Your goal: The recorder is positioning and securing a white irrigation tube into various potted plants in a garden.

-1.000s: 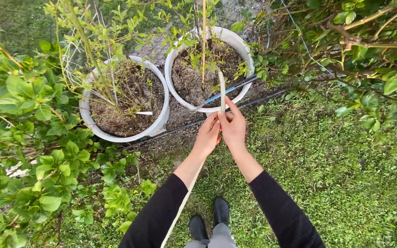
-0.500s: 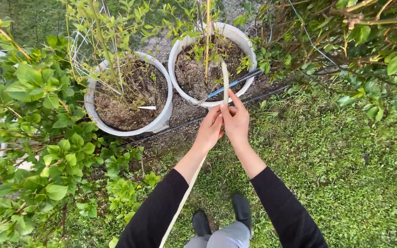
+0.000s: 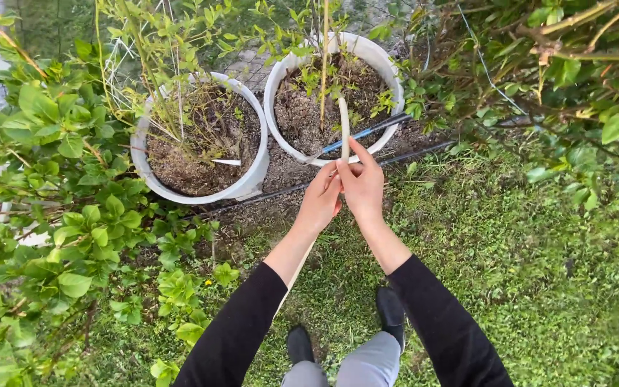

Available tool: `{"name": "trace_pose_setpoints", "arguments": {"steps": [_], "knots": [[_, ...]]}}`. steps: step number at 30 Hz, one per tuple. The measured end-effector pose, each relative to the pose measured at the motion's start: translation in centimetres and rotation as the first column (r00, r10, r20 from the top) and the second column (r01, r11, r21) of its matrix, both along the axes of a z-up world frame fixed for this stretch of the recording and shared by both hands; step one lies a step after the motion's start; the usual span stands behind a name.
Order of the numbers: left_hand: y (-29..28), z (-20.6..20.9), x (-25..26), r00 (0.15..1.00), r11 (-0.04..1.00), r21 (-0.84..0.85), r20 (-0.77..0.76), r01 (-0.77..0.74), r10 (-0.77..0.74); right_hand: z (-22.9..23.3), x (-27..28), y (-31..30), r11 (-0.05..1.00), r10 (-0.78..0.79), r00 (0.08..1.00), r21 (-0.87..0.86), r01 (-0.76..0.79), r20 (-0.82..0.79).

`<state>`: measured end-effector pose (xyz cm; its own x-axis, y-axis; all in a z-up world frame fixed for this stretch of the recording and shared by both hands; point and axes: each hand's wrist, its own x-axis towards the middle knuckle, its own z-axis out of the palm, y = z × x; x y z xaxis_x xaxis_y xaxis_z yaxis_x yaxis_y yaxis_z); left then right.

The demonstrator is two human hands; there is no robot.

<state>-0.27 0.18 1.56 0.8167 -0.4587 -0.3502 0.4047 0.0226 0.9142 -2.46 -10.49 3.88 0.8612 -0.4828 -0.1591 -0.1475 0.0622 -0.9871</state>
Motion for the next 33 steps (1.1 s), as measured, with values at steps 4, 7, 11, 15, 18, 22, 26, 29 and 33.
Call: {"name": "trace_pose_setpoints", "arguments": {"steps": [4,7,11,15,18,22,26,29,33], "knots": [[-1.2,-0.7,0.1,0.999,0.998,0.064,0.03,-0.029,0.027,-0.8,0.6,-1.6,0.997,0.063,0.998,0.036,-0.062,-0.029],[-2.0,-1.0,0.1,0.996,0.996,0.068,0.074,-0.051,0.046,-2.4,1.1,-2.6,0.993,0.097,0.994,0.07,-0.1,0.044],[-2.8,-1.4,0.0,0.994,0.992,0.077,0.053,-0.104,0.1,-1.7,1.5,-3.6,0.981,0.146,0.989,0.127,-0.146,0.009],[-3.3,-1.2,-0.1,0.991,0.984,0.113,0.013,-0.137,0.137,-0.8,1.9,-4.2,0.973,0.215,0.975,0.092,-0.21,-0.056],[-3.7,-0.1,-0.2,0.986,0.979,0.121,0.003,-0.164,0.165,-0.4,2.2,-4.7,0.963,0.256,0.965,0.103,-0.249,-0.063],[-4.4,-1.3,-0.1,0.98,0.974,0.111,0.027,-0.199,0.197,-0.1,2.7,-5.5,0.956,0.275,0.959,0.125,-0.265,-0.075],[-5.8,-0.1,-0.4,0.975,0.965,0.137,0.05,-0.222,0.217,-0.3,2.8,-6.7,0.955,0.274,0.96,0.14,-0.263,-0.065],[-6.7,0.8,-0.4,0.973,0.967,0.111,0.034,-0.23,0.227,-0.1,2.8,-7.7,0.957,0.273,0.96,0.118,-0.264,-0.062],[-8.0,3.5,-0.3,0.975,0.959,0.178,0.017,-0.221,0.222,1.8,2.9,-8.8,0.963,0.255,0.966,0.097,-0.25,-0.044]]}}
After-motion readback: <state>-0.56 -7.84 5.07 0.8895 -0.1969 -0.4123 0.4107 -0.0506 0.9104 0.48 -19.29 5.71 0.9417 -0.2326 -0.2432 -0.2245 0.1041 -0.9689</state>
